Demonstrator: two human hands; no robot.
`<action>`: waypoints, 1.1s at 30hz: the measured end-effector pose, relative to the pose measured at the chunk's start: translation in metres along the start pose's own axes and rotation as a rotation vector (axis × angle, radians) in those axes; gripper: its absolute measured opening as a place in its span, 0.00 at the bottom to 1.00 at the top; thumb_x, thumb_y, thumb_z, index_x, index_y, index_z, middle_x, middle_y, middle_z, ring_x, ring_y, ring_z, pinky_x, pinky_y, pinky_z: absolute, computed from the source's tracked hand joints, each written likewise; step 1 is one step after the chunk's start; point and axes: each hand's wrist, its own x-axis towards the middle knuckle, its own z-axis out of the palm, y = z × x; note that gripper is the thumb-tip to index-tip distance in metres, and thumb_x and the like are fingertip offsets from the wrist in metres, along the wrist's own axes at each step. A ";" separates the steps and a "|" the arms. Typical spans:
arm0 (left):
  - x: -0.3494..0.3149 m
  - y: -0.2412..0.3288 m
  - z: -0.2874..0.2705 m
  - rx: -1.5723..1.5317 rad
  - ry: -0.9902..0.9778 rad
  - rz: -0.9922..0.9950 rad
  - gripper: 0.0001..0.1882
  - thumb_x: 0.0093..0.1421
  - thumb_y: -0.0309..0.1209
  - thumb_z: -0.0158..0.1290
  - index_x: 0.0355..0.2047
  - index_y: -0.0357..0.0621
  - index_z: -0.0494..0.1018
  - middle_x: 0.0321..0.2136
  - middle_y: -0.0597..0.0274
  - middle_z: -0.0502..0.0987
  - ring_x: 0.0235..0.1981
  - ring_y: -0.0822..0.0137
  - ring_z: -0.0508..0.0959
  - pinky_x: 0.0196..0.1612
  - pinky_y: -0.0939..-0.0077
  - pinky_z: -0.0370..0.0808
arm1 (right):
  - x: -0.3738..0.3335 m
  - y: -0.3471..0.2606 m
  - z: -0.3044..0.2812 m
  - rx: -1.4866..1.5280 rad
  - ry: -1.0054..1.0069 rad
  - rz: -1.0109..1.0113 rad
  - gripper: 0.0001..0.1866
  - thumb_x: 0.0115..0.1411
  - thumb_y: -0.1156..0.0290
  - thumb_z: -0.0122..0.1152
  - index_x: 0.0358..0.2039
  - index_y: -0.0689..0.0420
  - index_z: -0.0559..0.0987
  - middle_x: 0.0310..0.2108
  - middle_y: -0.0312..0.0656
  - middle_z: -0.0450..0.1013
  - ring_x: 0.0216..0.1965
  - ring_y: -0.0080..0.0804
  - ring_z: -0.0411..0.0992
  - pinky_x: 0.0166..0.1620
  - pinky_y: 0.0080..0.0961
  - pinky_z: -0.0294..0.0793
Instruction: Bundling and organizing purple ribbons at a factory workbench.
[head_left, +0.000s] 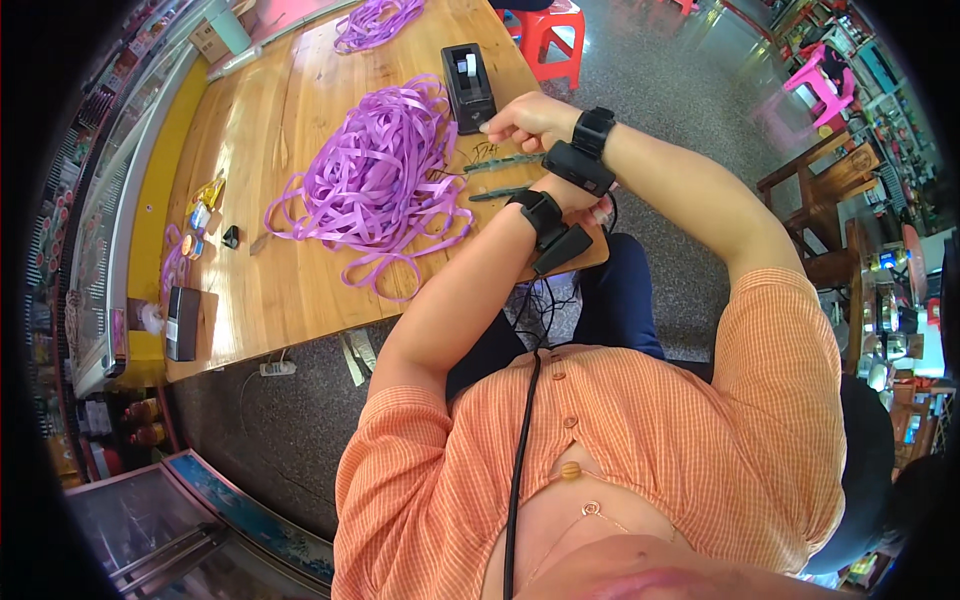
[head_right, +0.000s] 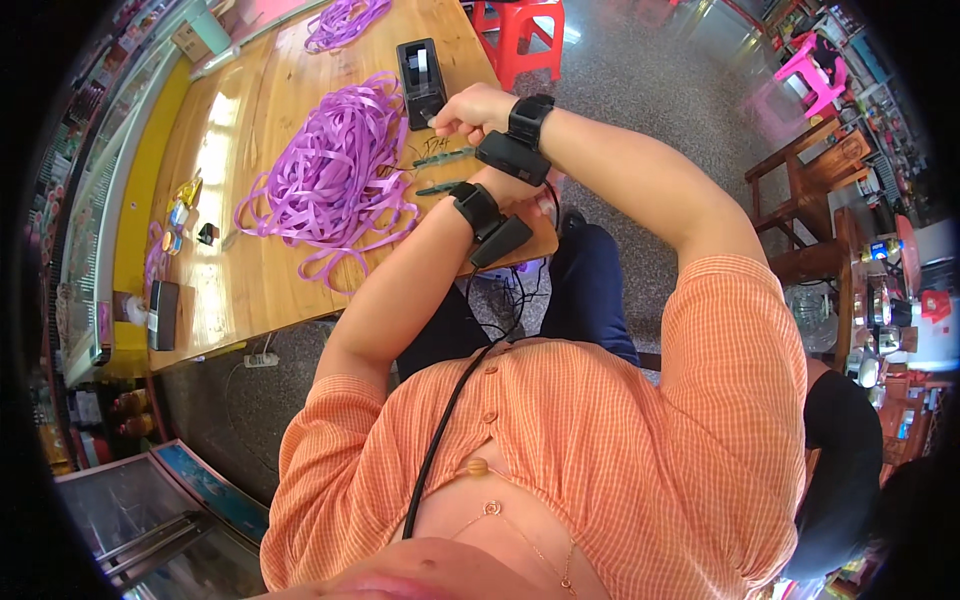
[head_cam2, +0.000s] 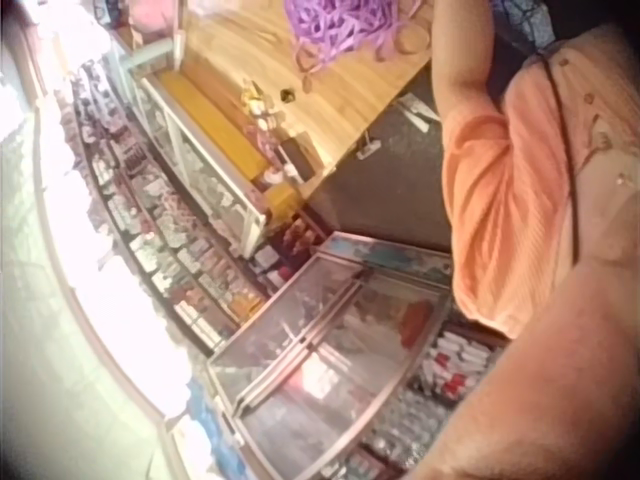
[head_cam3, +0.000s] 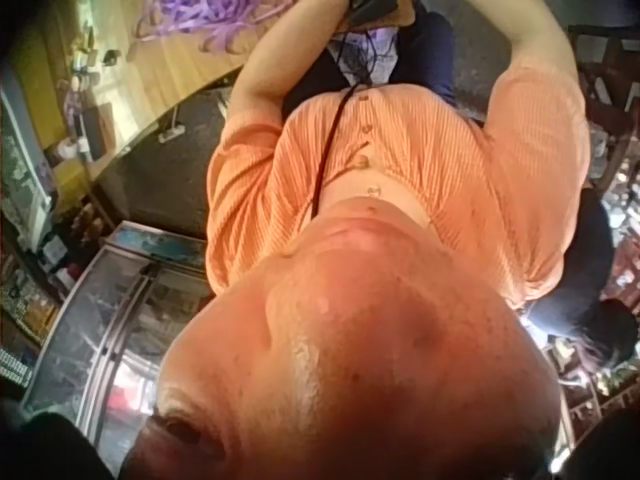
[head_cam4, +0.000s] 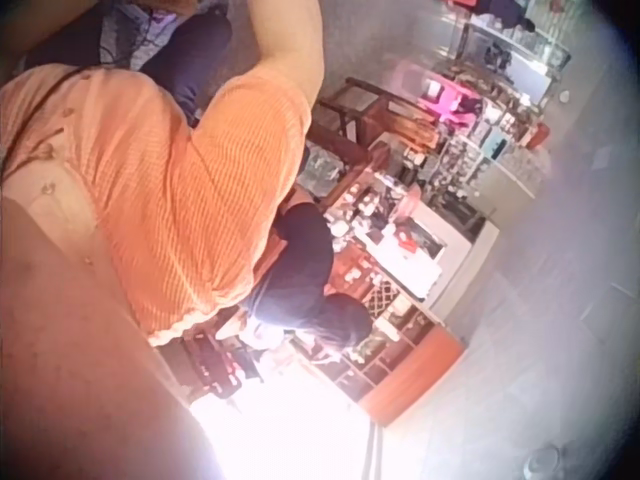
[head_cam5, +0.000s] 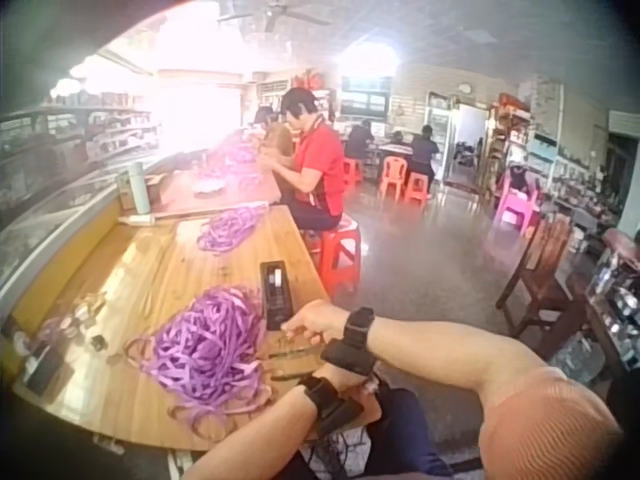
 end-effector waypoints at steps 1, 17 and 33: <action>0.000 -0.006 0.001 0.004 0.004 -0.005 0.18 0.66 0.47 0.50 0.42 0.46 0.74 0.41 0.55 0.79 0.41 0.65 0.81 0.36 0.61 0.80 | -0.003 -0.002 0.004 0.002 -0.006 -0.004 0.11 0.58 0.67 0.68 0.25 0.61 0.79 0.21 0.29 0.70 0.16 0.13 0.51 0.17 0.15 0.50; -0.008 0.021 -0.004 -0.384 0.018 -0.270 0.13 0.67 0.34 0.49 0.30 0.36 0.73 0.20 0.61 0.76 0.15 0.70 0.77 0.16 0.77 0.73 | -0.075 0.039 -0.140 -0.730 -0.207 -0.307 0.11 0.61 0.62 0.64 0.34 0.58 0.82 0.24 0.30 0.75 0.20 0.14 0.65 0.23 0.16 0.61; -0.008 0.022 -0.005 -0.350 -0.010 -0.286 0.13 0.67 0.35 0.48 0.35 0.35 0.72 0.23 0.60 0.77 0.17 0.69 0.78 0.18 0.77 0.74 | -0.055 0.033 -0.133 -1.048 -0.288 -0.450 0.12 0.54 0.65 0.68 0.30 0.62 0.83 0.24 0.40 0.79 0.27 0.26 0.76 0.31 0.28 0.73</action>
